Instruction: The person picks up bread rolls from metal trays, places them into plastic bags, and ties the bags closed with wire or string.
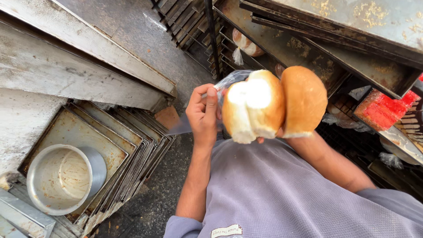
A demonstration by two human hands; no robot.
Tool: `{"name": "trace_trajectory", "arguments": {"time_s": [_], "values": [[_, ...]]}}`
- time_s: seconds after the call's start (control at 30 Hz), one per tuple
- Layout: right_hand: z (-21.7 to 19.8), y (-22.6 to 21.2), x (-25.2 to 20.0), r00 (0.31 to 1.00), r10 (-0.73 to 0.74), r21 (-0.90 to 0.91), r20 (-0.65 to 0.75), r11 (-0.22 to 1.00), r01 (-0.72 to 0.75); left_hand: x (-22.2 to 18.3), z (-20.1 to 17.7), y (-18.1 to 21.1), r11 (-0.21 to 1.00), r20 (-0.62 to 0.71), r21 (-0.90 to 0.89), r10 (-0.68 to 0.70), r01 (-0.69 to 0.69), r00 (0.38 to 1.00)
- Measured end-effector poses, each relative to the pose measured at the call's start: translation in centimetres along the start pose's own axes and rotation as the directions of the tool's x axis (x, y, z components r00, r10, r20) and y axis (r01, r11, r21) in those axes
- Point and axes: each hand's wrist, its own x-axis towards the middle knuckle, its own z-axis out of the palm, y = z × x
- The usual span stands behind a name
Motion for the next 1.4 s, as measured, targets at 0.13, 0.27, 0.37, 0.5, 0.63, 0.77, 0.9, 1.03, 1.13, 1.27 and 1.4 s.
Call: {"name": "trace_trajectory", "arguments": {"time_s": [0.13,0.27,0.37,0.5,0.63,0.77,0.9,1.03,1.13,1.27,1.4], "values": [[1.1,-0.1,-0.4,1.0,-0.004,-0.058,-0.013,0.998,0.003,0.1,-0.9,0.2,0.991,-0.073,-0.121,0.039,-0.048,0.997],[1.5,0.5,-0.1,0.977,-0.054,-0.248,-0.207,0.969,0.0,0.5,-1.7,0.4,0.997,-0.068,0.012,0.074,-0.073,0.995],[1.8,0.6,0.5,0.952,-0.128,-0.481,-0.278,0.876,-0.022,0.0,-0.6,-0.4,0.978,0.038,0.153,0.14,-0.144,0.989],[2.4,0.4,1.0,0.943,-0.223,-0.726,-0.246,0.687,-0.027,-0.4,-0.3,-1.1,0.996,-0.032,-0.053,-0.079,0.077,0.996],[2.9,0.6,1.4,0.931,-0.258,-0.819,-0.259,0.569,-0.07,-0.4,-1.0,-1.3,0.997,0.042,-0.016,0.07,-0.069,0.997],[2.9,0.5,1.6,0.914,-0.313,-0.901,-0.259,0.418,-0.112,0.3,-1.3,-1.0,0.998,0.12,-0.056,0.001,0.006,0.993],[2.5,0.0,1.1,0.92,-0.323,-0.913,-0.223,0.399,-0.081,0.8,-1.5,-0.3,0.988,0.209,0.151,-0.07,0.038,0.975],[2.4,-0.7,0.8,0.921,-0.331,-0.905,-0.204,0.424,-0.048,0.8,-1.2,0.9,0.909,0.266,0.361,0.114,-0.208,0.957],[2.6,-1.0,1.0,0.919,-0.356,-0.93,-0.169,0.366,-0.029,0.6,-0.6,1.6,0.879,0.257,0.396,0.17,-0.264,0.951],[2.8,-0.9,1.3,0.902,-0.388,-0.958,-0.192,0.272,-0.087,0.5,-0.3,2.3,0.889,0.288,0.37,0.165,-0.268,0.943],[2.6,-0.7,1.6,0.864,-0.428,-0.962,-0.266,0.181,-0.206,0.0,-0.2,2.2,0.854,0.35,0.398,0.197,-0.336,0.916]]}}
